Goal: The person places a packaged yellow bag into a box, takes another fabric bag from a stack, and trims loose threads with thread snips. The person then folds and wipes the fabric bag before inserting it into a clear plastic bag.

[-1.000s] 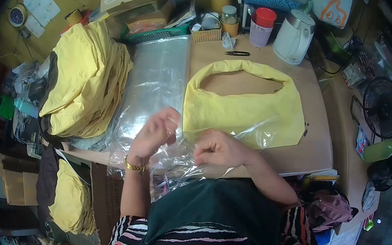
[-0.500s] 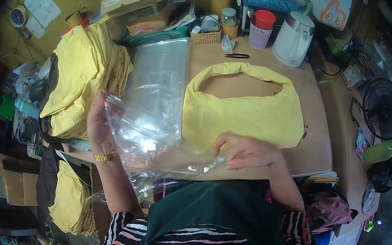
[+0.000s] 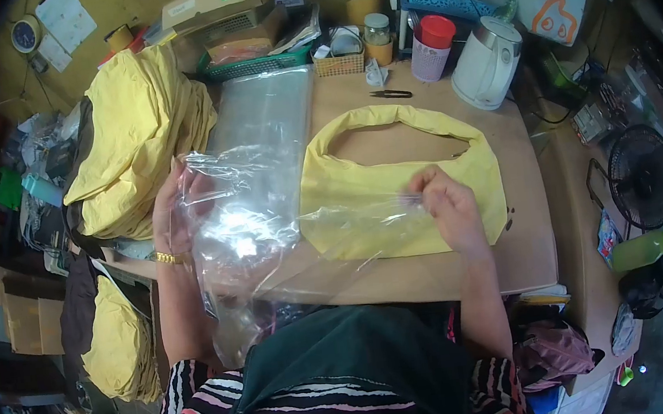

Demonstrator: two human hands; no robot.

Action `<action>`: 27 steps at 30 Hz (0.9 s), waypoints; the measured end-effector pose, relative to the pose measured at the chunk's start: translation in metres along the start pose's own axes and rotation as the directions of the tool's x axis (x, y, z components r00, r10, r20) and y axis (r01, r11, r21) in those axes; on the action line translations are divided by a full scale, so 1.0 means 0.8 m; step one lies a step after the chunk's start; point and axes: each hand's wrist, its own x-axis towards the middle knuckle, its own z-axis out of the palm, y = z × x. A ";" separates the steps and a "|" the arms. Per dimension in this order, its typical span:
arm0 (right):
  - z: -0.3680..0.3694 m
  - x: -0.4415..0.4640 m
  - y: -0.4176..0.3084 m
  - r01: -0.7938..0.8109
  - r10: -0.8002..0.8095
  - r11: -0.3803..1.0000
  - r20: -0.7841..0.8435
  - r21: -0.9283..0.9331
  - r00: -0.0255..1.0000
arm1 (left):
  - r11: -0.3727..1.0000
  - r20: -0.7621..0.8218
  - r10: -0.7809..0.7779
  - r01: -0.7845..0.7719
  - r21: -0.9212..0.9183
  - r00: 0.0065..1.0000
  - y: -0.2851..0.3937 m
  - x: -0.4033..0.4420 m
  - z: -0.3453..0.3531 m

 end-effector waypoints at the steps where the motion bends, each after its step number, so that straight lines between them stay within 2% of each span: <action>1: 0.021 0.012 -0.012 -0.177 0.327 0.910 -0.387 0.375 0.862 | 0.985 0.131 -0.109 0.125 -0.122 0.985 -0.003 -0.007 0.001; 2: 0.030 0.019 -0.017 -0.131 0.674 0.677 -0.539 0.724 0.506 | 0.940 0.271 -0.193 0.256 -0.224 0.943 -0.004 -0.009 0.001; 3: 0.019 0.017 -0.010 -0.126 0.669 0.681 -0.543 0.722 0.507 | 0.938 0.495 -0.221 0.044 0.343 0.841 0.000 0.002 -0.003; 4: 0.001 0.007 0.004 -0.107 0.631 0.627 -0.422 0.771 0.651 | 0.747 0.388 -0.484 0.140 0.650 0.784 0.015 -0.001 0.026; 5: -0.008 -0.002 0.017 -0.105 0.561 0.567 -0.291 0.817 0.775 | 0.618 0.263 -0.580 0.205 0.759 0.771 0.010 -0.001 0.037; 6: -0.006 -0.006 0.025 -0.103 0.559 0.569 -0.292 0.816 0.776 | 0.468 0.124 -0.650 0.267 0.842 0.749 0.006 -0.003 0.042; 7: -0.001 -0.013 0.030 -0.293 0.573 0.697 -0.262 0.655 0.777 | 0.469 0.125 -0.649 0.265 0.842 0.750 0.001 -0.005 0.030; 8: 0.005 -0.019 0.031 -0.457 0.592 0.772 -0.236 0.442 0.771 | 0.750 0.101 -0.327 0.193 0.633 0.940 -0.008 -0.007 0.006; 9: 0.009 -0.015 0.009 -0.570 0.568 0.817 0.047 0.085 0.821 | 0.922 -0.036 0.017 -0.002 0.387 0.999 -0.012 -0.008 -0.007; 10: 0.014 -0.009 -0.018 -0.513 0.587 0.808 0.321 -0.290 0.743 | 0.985 -0.324 0.162 -0.132 0.111 0.932 -0.006 -0.009 0.010; 11: 0.018 -0.006 -0.029 -0.511 0.586 0.808 0.320 -0.293 0.744 | 0.988 -0.140 0.088 -0.104 -0.110 0.986 0.007 -0.004 -0.009; 12: 0.023 -0.005 -0.038 -0.513 0.585 0.809 0.475 -0.287 0.658 | 0.949 0.062 0.047 -0.025 -0.314 0.997 0.023 0.001 -0.018; 13: 0.027 -0.007 -0.042 -0.518 0.565 0.808 0.614 -0.279 0.551 | 0.949 0.062 0.042 -0.021 -0.315 0.997 0.021 -0.006 -0.019; 15: -0.001 -0.023 -0.023 -0.541 0.471 0.833 0.362 0.117 0.804 | 0.985 0.061 -0.018 0.028 -0.169 0.998 0.018 -0.018 -0.010; 16: -0.014 -0.026 -0.011 -0.468 0.504 0.809 -0.010 0.356 0.863 | 0.992 0.063 -0.038 0.045 -0.118 0.997 0.015 -0.019 -0.005; 17: -0.025 -0.027 0.000 -0.301 0.542 0.786 -0.369 0.540 0.755 | 0.886 0.257 -0.212 0.075 0.457 0.943 0.005 -0.013 0.004; 18: -0.033 -0.031 0.012 -0.303 0.544 0.786 -0.371 0.538 0.753 | 0.494 0.306 -0.452 -0.050 0.868 0.838 -0.004 -0.012 0.009; 19: -0.038 -0.031 0.021 -0.154 0.424 0.505 -0.089 0.850 0.901 | 0.495 0.308 -0.454 -0.051 0.867 0.836 -0.014 -0.012 0.003; 20: -0.035 -0.040 0.020 -0.167 0.383 0.316 0.035 0.934 0.923 | 0.603 0.138 -0.261 0.050 0.796 0.955 -0.028 -0.010 -0.009; 21: -0.030 -0.046 0.016 -0.208 0.335 0.116 0.159 0.971 0.929 | 0.715 -0.075 -0.080 0.110 0.691 0.994 -0.032 -0.007 -0.004; 22: -0.027 -0.048 0.011 -0.203 0.335 0.118 0.154 0.972 0.929 | 0.998 -0.317 0.005 0.014 0.058 0.948 -0.025 -0.001 0.015; 23: -0.024 -0.048 0.006 -0.546 0.293 0.569 0.469 0.615 0.834 | 0.998 -0.213 0.064 -0.067 -0.007 0.975 -0.024 0.002 0.008; 24: -0.023 -0.047 0.002 -0.558 0.409 0.830 0.682 -0.001 0.607 | 0.987 -0.111 0.131 -0.140 -0.078 0.985 -0.023 0.004 -0.005; 25: -0.027 -0.042 0.000 -0.473 0.297 0.874 0.651 0.108 0.698 | 0.940 0.168 -0.031 0.086 -0.330 0.985 -0.023 0.007 -0.015; 26: -0.034 -0.046 0.003 -0.474 0.298 0.874 0.648 0.111 0.701 | 0.797 0.459 -0.114 0.357 -0.487 0.881 -0.025 0.007 -0.022; 27: -0.047 -0.051 0.008 -0.398 0.339 0.623 0.226 0.674 0.913 | 0.987 0.021 -0.151 0.149 0.063 0.988 -0.023 -0.020 -0.001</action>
